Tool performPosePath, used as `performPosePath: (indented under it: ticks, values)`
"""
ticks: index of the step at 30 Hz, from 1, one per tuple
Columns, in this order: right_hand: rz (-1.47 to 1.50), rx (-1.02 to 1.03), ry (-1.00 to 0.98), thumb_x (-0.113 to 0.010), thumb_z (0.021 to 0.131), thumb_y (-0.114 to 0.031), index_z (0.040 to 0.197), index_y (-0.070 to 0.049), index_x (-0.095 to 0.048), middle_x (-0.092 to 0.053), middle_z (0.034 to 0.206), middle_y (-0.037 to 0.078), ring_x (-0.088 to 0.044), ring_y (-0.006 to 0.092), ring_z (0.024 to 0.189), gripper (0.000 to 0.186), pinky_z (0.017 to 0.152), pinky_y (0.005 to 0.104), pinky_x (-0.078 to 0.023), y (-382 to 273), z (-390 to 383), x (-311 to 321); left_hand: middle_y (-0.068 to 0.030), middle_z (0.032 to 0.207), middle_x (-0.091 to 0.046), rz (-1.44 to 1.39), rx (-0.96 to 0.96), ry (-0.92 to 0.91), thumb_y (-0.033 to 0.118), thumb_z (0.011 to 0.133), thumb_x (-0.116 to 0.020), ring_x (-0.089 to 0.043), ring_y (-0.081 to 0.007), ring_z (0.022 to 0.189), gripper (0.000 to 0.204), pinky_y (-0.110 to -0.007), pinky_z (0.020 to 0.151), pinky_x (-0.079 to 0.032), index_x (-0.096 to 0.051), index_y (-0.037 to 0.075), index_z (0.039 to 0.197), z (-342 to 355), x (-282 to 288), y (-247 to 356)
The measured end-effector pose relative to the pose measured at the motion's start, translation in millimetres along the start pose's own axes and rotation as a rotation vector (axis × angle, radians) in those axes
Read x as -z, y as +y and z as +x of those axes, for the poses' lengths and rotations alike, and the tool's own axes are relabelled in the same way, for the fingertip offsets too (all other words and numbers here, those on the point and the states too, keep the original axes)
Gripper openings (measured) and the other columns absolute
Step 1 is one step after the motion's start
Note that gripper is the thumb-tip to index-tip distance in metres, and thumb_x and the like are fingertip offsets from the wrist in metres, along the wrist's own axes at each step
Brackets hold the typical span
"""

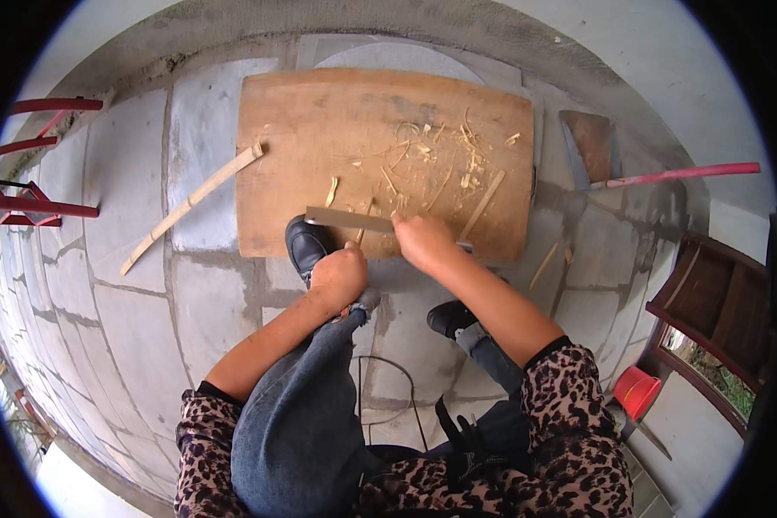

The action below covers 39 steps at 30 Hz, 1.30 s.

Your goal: The person sits on the floor and uses a large knife to carve and shape thin wooden sticks on a wooden board. They repeatedly shave the sticks, inspect them, and continue refining their shape.

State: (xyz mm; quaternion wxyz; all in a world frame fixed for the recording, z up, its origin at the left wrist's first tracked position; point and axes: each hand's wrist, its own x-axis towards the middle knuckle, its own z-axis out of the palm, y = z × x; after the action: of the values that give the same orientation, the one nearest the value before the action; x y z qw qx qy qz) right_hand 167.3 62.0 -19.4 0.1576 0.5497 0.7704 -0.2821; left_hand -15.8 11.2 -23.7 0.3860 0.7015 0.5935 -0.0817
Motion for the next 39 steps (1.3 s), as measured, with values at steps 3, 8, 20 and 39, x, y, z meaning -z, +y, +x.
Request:
performPosePath:
  ticks: [3, 8, 20, 39]
  values:
    - [-0.005, -0.054, -0.021, -0.047, 0.084, -0.006, 0.1, 0.002, -0.059, -0.067, 0.087, 0.022, -0.067, 0.0361, 0.082, 0.022, 0.069, 0.0467, -0.053, 14.4, 15.1, -5.7, -0.026, 0.076, -0.065, 0.023, 0.006, -0.026, 0.013, 0.086, -0.048, -0.067, -0.0386, 0.074, 0.017, -0.045, 0.062, -0.054, -0.054, -0.003, 0.083, -4.5, 1.5, 3.4]
    - [0.093, -0.124, 0.044, -0.048, 0.088, -0.011, 0.1, 0.002, -0.057, -0.066, 0.088, 0.023, -0.065, 0.0387, 0.082, 0.02, 0.071, 0.0482, -0.051, 31.2, 20.9, -35.4, -0.0049, 0.057, -0.053, -0.873, 0.138, -0.14, 0.024, 0.095, -0.044, -0.049, -0.0184, 0.045, 0.026, -0.031, 0.04, -0.039, -0.051, 0.004, 0.08, 2.2, -7.4, -24.3]
    - [0.188, -0.373, 0.497, -0.064, 0.084, -0.017, 0.133, -0.002, -0.041, -0.052, 0.113, 0.02, -0.057, 0.0359, 0.098, 0.056, 0.082, 0.0432, -0.048, 30.6, -5.5, -70.4, 0.0005, 0.068, -0.047, -1.813, 0.181, -0.197, 0.027, 0.1, -0.041, -0.037, -0.0077, 0.054, 0.024, -0.02, 0.047, -0.032, -0.053, 0.006, 0.098, -20.3, 30.8, -23.0]
    - [1.851, 0.325, 0.759, -0.045, 0.1, -0.025, 0.098, 0.004, -0.06, -0.064, 0.092, 0.013, -0.054, 0.0122, 0.061, 0.033, 0.056, 0.0262, -0.048, -67.9, -202.0, 174.6, 0.0042, 0.067, -0.053, -0.806, -0.499, -0.046, 0.022, 0.099, -0.047, -0.043, -0.0038, 0.061, 0.024, -0.02, 0.055, -0.037, -0.063, 0.004, 0.098, -175.9, 186.7, 116.2]
